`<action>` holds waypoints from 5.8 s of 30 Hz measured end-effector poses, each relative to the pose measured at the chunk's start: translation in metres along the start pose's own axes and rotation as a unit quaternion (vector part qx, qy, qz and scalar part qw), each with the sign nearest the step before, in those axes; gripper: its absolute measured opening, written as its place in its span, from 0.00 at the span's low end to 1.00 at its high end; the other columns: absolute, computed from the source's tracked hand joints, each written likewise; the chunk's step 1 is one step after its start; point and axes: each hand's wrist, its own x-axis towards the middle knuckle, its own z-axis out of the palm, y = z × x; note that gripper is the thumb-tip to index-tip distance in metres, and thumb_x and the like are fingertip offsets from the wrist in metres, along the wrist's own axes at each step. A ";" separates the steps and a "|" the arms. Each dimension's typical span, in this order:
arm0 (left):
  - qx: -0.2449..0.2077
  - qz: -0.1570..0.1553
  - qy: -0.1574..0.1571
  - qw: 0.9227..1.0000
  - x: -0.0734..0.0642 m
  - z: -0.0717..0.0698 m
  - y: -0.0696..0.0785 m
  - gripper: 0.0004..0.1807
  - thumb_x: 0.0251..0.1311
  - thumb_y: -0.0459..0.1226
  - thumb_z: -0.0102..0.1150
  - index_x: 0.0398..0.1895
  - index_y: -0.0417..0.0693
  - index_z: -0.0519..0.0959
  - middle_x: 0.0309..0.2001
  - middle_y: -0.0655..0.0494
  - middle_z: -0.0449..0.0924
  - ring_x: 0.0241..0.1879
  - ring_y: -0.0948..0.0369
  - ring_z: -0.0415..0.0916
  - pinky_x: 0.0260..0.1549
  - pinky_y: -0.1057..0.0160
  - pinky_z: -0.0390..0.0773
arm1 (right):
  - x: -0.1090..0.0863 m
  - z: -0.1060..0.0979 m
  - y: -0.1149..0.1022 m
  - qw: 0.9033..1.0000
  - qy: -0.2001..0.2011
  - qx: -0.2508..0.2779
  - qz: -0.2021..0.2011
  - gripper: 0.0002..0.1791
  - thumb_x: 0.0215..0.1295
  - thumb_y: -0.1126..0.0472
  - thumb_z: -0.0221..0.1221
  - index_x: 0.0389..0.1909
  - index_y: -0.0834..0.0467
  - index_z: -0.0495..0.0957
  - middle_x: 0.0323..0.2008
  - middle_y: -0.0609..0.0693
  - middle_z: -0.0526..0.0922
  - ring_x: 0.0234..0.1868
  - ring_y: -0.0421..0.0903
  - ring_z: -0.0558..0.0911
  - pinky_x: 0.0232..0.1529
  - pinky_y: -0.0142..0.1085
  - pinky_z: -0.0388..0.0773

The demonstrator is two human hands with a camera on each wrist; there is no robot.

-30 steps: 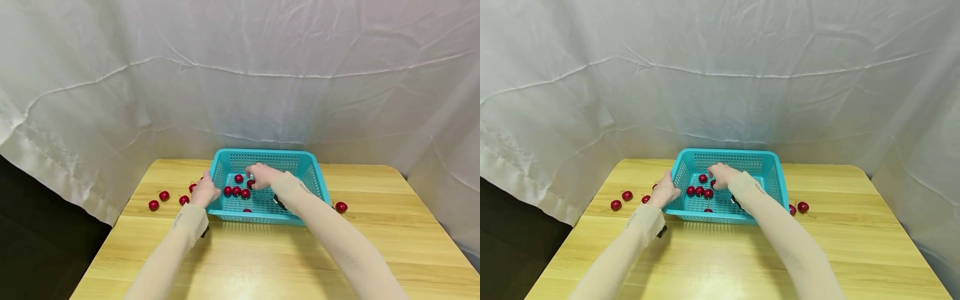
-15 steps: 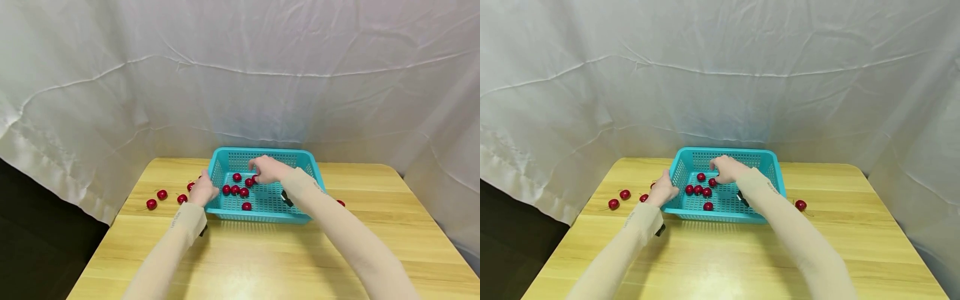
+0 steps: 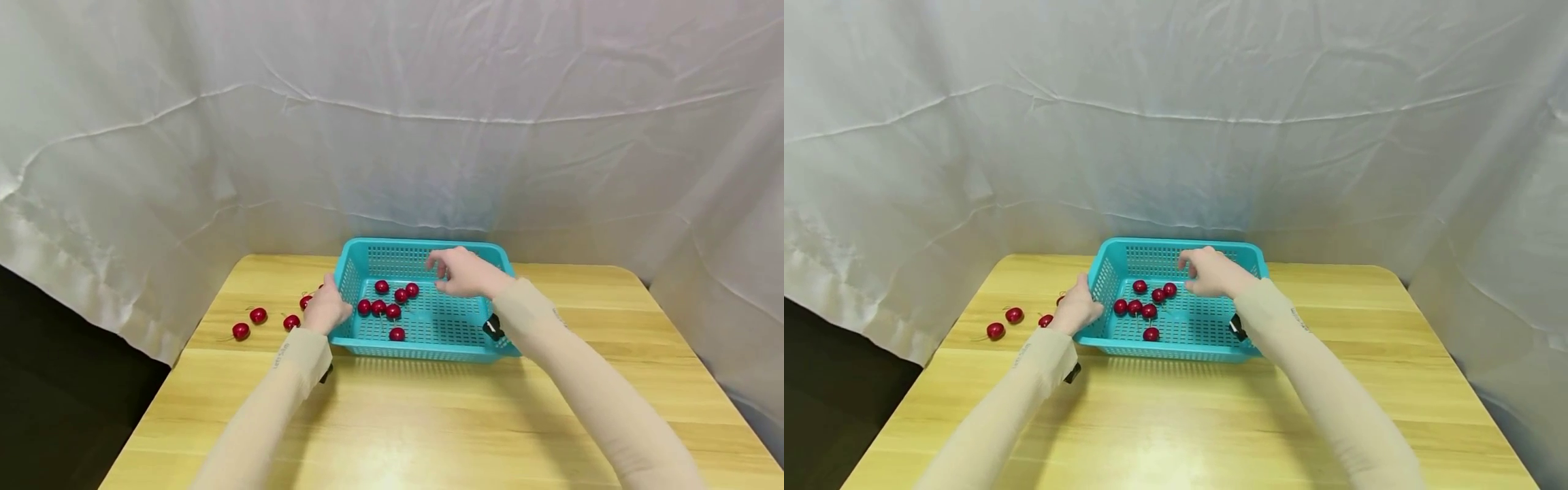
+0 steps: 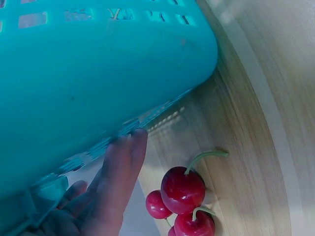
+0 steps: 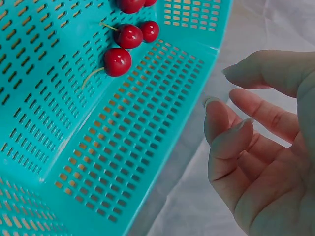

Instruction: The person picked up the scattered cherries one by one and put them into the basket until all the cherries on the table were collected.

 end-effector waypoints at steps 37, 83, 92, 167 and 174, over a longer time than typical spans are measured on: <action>0.004 0.003 0.007 1.000 0.000 0.002 -0.005 0.43 0.59 0.34 0.60 0.74 0.46 0.48 0.63 0.37 0.73 0.52 0.42 0.77 0.53 0.38 0.81 | -0.157 -0.001 0.113 0.986 0.156 -0.015 0.064 0.17 0.60 0.69 0.63 0.50 0.65 0.78 0.45 0.63 0.82 0.36 0.51 0.84 0.26 0.29 0.79; -0.020 0.004 -0.004 1.000 0.003 0.001 -0.007 0.42 0.60 0.33 0.62 0.74 0.45 0.51 0.65 0.35 0.71 0.59 0.39 0.75 0.57 0.35 0.78 | -0.163 0.065 0.160 0.996 0.007 0.001 0.085 0.35 0.50 0.68 0.68 0.63 0.66 0.73 0.47 0.67 0.75 0.40 0.50 0.75 0.39 0.47 0.79; -0.016 0.000 -0.005 1.000 0.004 0.002 -0.005 0.44 0.58 0.33 0.64 0.74 0.45 0.50 0.66 0.35 0.71 0.59 0.39 0.75 0.57 0.34 0.77 | -0.159 0.063 0.161 0.995 -0.010 -0.001 0.101 0.29 0.49 0.67 0.67 0.57 0.62 0.76 0.42 0.62 0.75 0.39 0.50 0.72 0.39 0.46 0.77; -0.013 -0.010 -0.007 1.000 0.003 0.002 -0.005 0.49 0.57 0.32 0.63 0.78 0.47 0.44 0.67 0.34 0.69 0.58 0.39 0.75 0.55 0.33 0.78 | -0.157 0.021 0.141 0.993 0.063 -0.004 0.096 0.11 0.50 0.71 0.61 0.25 0.56 0.69 0.19 0.44 0.66 0.21 0.38 0.64 0.26 0.29 0.60; -0.017 -0.006 -0.003 1.000 0.002 0.003 -0.004 0.48 0.57 0.32 0.64 0.76 0.47 0.47 0.66 0.35 0.70 0.58 0.39 0.75 0.55 0.33 0.78 | -0.154 0.010 0.133 0.992 0.095 -0.022 0.081 0.10 0.50 0.71 0.61 0.25 0.56 0.69 0.18 0.43 0.67 0.20 0.37 0.64 0.24 0.29 0.60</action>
